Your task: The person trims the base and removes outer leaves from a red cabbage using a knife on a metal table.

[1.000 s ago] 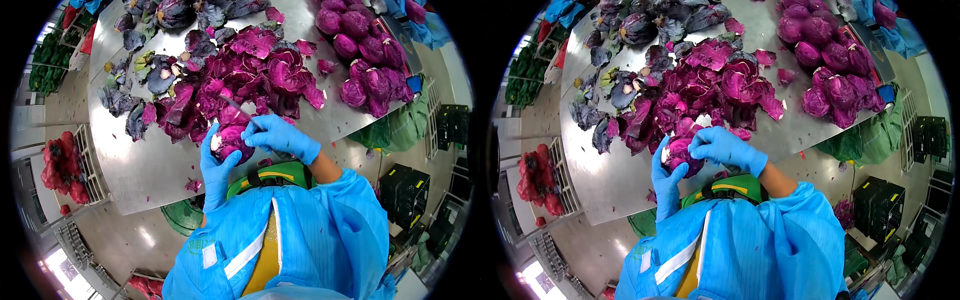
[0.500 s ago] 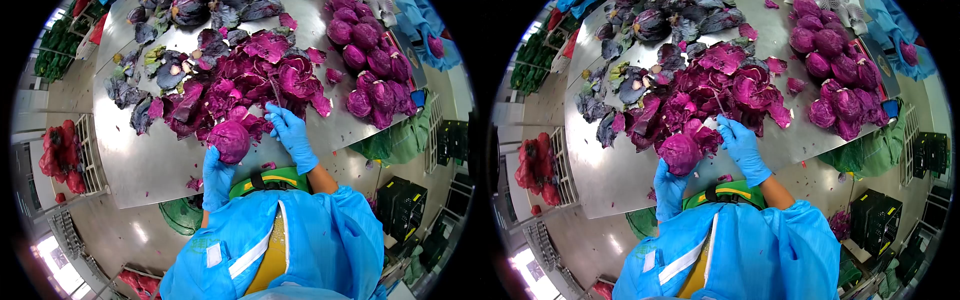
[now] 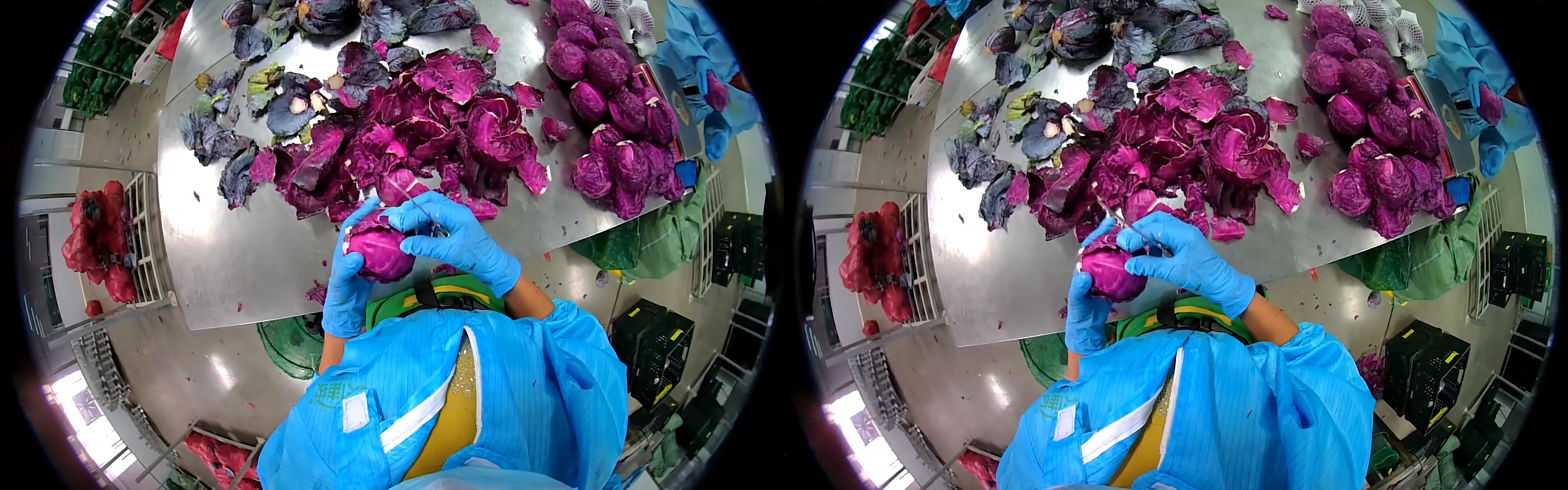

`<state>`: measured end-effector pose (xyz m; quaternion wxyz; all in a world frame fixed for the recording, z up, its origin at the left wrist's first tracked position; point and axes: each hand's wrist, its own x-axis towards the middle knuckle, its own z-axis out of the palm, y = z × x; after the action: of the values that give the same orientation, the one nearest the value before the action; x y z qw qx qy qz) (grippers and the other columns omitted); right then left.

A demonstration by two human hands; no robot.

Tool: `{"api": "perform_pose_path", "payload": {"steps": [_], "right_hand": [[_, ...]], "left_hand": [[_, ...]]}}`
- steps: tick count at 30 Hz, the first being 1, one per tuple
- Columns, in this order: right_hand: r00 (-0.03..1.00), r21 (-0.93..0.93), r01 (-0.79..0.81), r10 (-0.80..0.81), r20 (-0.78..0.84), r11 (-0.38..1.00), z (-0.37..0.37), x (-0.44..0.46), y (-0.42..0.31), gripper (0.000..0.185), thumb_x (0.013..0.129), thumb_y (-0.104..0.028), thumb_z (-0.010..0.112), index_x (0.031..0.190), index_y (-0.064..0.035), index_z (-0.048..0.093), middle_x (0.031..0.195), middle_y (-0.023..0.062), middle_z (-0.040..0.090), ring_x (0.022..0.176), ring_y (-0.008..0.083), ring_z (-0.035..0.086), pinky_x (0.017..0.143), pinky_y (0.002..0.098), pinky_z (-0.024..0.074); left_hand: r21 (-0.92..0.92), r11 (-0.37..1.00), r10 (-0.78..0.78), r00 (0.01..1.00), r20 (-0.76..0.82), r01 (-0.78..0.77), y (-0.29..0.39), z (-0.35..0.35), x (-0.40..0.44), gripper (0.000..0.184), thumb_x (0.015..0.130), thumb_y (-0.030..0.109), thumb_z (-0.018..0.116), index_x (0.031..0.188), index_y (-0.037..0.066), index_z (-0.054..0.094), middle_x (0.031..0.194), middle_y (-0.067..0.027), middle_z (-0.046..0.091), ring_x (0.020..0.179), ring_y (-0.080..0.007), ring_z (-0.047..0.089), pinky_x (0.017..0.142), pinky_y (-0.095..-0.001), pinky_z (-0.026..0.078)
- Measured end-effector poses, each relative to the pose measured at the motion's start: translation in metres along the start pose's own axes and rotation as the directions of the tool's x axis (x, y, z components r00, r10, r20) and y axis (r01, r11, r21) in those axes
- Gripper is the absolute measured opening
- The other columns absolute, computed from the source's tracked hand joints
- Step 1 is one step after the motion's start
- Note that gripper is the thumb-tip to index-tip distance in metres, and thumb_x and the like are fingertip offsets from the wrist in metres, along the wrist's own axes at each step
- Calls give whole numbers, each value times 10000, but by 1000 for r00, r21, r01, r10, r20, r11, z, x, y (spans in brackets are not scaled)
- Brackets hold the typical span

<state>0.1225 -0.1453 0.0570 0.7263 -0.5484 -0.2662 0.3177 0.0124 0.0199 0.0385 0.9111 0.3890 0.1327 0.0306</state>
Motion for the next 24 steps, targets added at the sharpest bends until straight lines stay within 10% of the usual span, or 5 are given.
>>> {"api": "perform_pose_path", "payload": {"steps": [4, 14, 19, 22, 24], "right_hand": [[986, -339, -167, 163, -38, 926, 1, 6, -25, 366, 777, -124, 783, 1113, -60, 653, 1122, 50, 610, 984, 180, 589, 861, 327, 482], [888, -724, 396, -438, 143, 565, -20, 22, -24, 171, 777, -120, 740, 901, -42, 652, 793, 92, 602, 673, 254, 603, 590, 335, 501], [928, -478, -58, -130, -351, 876, -40, 34, -44, 470, 786, -254, 792, 1200, -84, 647, 1102, 81, 645, 870, 121, 603, 655, 246, 464], [988, -435, -64, 119, 99, 898, -30, 31, -25, 569, 768, -260, 797, 1288, -120, 613, 1100, 17, 640, 744, 72, 477, 684, 241, 444], [938, -492, 267, -105, 331, 829, -28, 42, 13, 530, 776, -328, 787, 1233, -98, 648, 958, 21, 637, 767, 74, 549, 655, 243, 457]], "left_hand": [[172, 981, 82, 995, 49, -89, -7, -20, 7, 923, 643, 416, 828, 1351, -23, 432, 1343, -181, 508, 1218, -273, 533, 1036, -418, 439], [189, 970, -152, 988, -10, 151, -1, -16, -3, 841, 703, 420, 755, 1343, -35, 451, 1283, -156, 562, 1163, -246, 568, 1020, -410, 445], [0, 975, -224, 972, 71, 224, -5, -23, -4, 893, 782, 605, 637, 1374, -28, 421, 1346, -187, 513, 1210, -285, 544, 1033, -459, 442], [-247, 910, -329, 942, 61, 334, -16, -30, -12, 932, 830, 669, 558, 1437, -2, 335, 1406, -183, 454, 1250, -324, 512, 1047, -487, 430], [-276, 888, -351, 929, 114, 369, -19, -32, -13, 929, 840, 661, 553, 1455, 12, 301, 1422, -170, 439, 1267, -331, 495, 1056, -501, 420]]}}
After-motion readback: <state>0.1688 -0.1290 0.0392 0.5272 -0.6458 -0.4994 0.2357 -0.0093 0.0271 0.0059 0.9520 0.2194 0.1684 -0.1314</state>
